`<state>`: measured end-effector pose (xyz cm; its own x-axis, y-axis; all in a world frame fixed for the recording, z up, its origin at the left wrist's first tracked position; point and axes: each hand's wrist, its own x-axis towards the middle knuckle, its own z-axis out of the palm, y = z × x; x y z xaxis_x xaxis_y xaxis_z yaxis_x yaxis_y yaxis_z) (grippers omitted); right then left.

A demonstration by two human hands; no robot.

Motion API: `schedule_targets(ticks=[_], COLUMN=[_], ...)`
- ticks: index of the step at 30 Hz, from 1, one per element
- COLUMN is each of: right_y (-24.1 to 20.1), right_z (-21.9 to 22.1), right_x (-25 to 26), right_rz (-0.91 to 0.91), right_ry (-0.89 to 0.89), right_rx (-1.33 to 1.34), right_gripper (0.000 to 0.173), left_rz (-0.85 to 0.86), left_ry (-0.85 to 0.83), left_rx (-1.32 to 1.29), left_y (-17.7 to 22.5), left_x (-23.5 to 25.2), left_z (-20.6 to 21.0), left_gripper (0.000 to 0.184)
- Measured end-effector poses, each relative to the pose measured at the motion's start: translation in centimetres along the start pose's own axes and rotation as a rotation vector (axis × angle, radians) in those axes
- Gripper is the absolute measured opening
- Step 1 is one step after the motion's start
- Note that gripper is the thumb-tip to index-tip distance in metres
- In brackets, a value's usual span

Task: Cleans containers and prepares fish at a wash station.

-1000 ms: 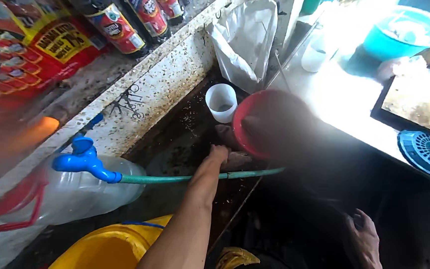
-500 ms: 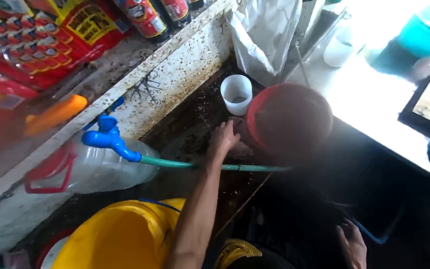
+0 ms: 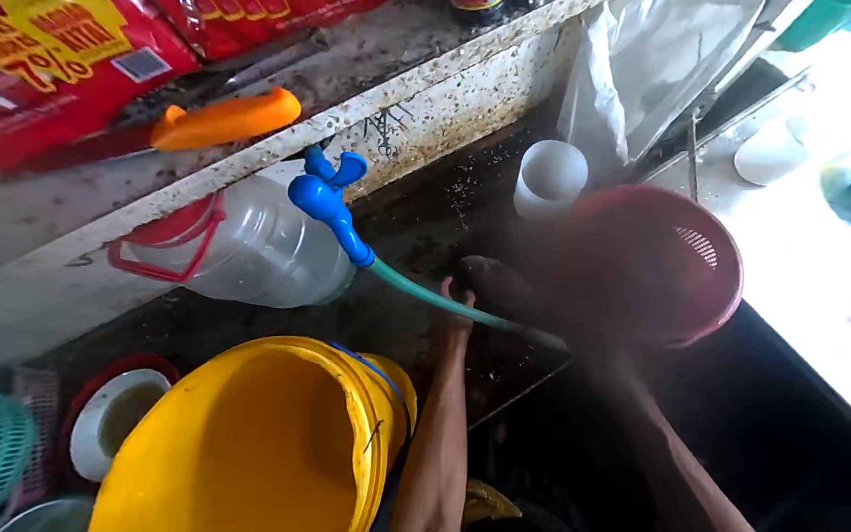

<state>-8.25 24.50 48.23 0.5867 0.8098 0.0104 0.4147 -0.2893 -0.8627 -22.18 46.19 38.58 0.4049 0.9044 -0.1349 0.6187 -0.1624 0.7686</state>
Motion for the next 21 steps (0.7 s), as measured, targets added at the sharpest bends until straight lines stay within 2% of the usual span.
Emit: schedule_targets(ticks=[2,4,7,11,13,17,21], right_y=[0.0,1.1,2.2,4.5,4.7,4.1,6.6], right_z=[1.3,2.9,4.8,7.2,8.0,8.7,10.5], right_x=[4.5,8.5,12.4,13.7,13.7,13.6,13.6], right_rz=[0.057,0.125,0.209,0.247,0.26,0.249,0.16], right_ry=[-0.125,-0.233,-0.375,-0.446,-0.462,-0.514,-0.499], right_rx=[-0.016,-0.089,-0.21,-0.305,-0.341,-0.415,-0.44], right_gripper=[0.035,0.041,0.054,0.088,0.095,0.074,0.073], left_rz=[0.084,0.08,0.032,0.05,0.08,0.168,0.175], left_ry=[-0.059,-0.206,-0.404,-0.442,-0.431,-0.32,-0.293], left_rx=[0.163,0.295,0.331,0.348,0.326,0.177,0.106], left_y=[0.6,1.9,2.4,2.5,2.0,0.3,-1.3], left_x=[3.4,5.1,6.8,7.7,7.8,7.3,7.4], left_z=[1.8,2.6,3.5,3.6,3.5,2.8,2.1], left_gripper=[0.062,0.069,0.069,0.06,0.057,0.045,0.036])
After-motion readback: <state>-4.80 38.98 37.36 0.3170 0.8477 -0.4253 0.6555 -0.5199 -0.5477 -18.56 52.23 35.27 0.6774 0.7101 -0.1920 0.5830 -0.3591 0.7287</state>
